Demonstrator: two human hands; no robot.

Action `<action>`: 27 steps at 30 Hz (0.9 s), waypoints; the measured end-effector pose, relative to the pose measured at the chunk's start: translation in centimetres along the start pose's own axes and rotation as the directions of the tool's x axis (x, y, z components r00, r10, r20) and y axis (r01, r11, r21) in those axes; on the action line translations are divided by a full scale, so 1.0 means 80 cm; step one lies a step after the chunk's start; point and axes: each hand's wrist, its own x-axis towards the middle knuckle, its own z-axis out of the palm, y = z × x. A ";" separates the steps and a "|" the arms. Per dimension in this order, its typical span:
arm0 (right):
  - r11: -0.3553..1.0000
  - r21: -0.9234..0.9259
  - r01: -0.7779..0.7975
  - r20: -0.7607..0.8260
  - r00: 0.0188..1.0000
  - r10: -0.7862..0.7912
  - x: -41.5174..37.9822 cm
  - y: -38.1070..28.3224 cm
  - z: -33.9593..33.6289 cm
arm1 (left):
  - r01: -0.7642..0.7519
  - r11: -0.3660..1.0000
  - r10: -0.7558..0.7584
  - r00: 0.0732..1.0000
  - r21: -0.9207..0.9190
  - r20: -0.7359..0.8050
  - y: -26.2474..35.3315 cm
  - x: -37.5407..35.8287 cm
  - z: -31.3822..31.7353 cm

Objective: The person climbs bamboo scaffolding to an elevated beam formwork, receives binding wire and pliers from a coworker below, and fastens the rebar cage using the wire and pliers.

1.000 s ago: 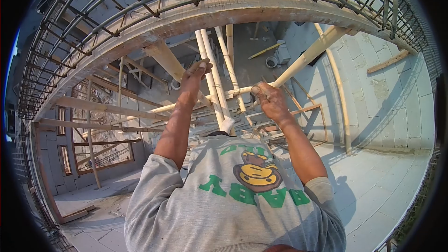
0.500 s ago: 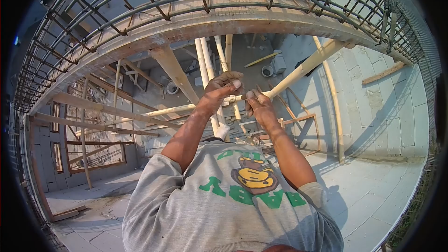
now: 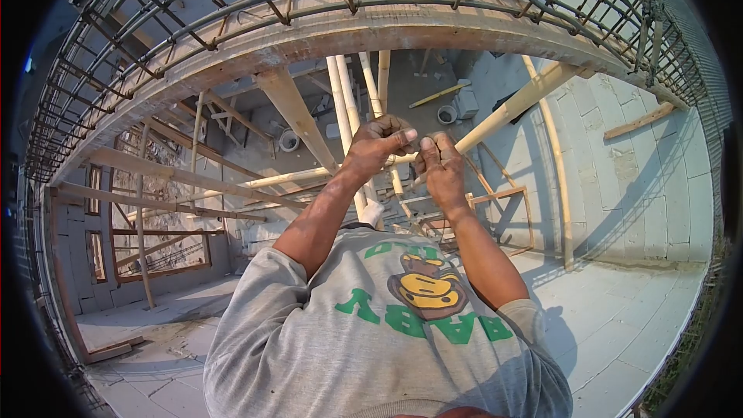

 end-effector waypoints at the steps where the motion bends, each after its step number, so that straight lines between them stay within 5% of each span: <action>1: 1.000 0.017 -0.014 -0.004 1.000 0.014 0.000 0.002 0.001 | 0.003 1.000 -0.003 1.000 -0.011 -0.008 -0.003 -0.002 -0.001; 8: 0.819 -0.449 0.358 -0.028 0.910 -0.413 0.013 -0.002 -0.009 | 0.031 0.995 -0.033 0.999 -0.093 -0.015 -0.009 0.004 -0.004; 11: 0.849 -0.428 0.309 0.033 0.944 -0.327 0.016 -0.013 -0.016 | 0.026 0.996 -0.027 1.000 -0.083 -0.008 0.000 0.002 -0.003; 17: 0.985 -0.093 -0.142 0.066 0.987 0.149 0.021 -0.022 -0.017 | -0.018 0.995 0.018 1.000 -0.100 0.003 -0.002 0.003 -0.002; 20: 0.975 0.104 -0.197 0.059 0.980 0.192 0.024 -0.014 -0.015 | -0.006 0.999 0.006 1.000 -0.050 0.011 -0.007 0.001 -0.006; 23: 0.987 -0.146 0.061 0.094 0.994 -0.047 0.025 -0.012 -0.017 | -0.011 0.998 0.011 1.000 -0.057 -0.005 -0.008 -0.001 -0.009; 27: 0.958 -0.231 0.171 0.113 0.983 -0.148 0.031 -0.018 -0.026 | -0.026 0.999 0.026 1.000 -0.026 -0.015 -0.011 -0.003 -0.015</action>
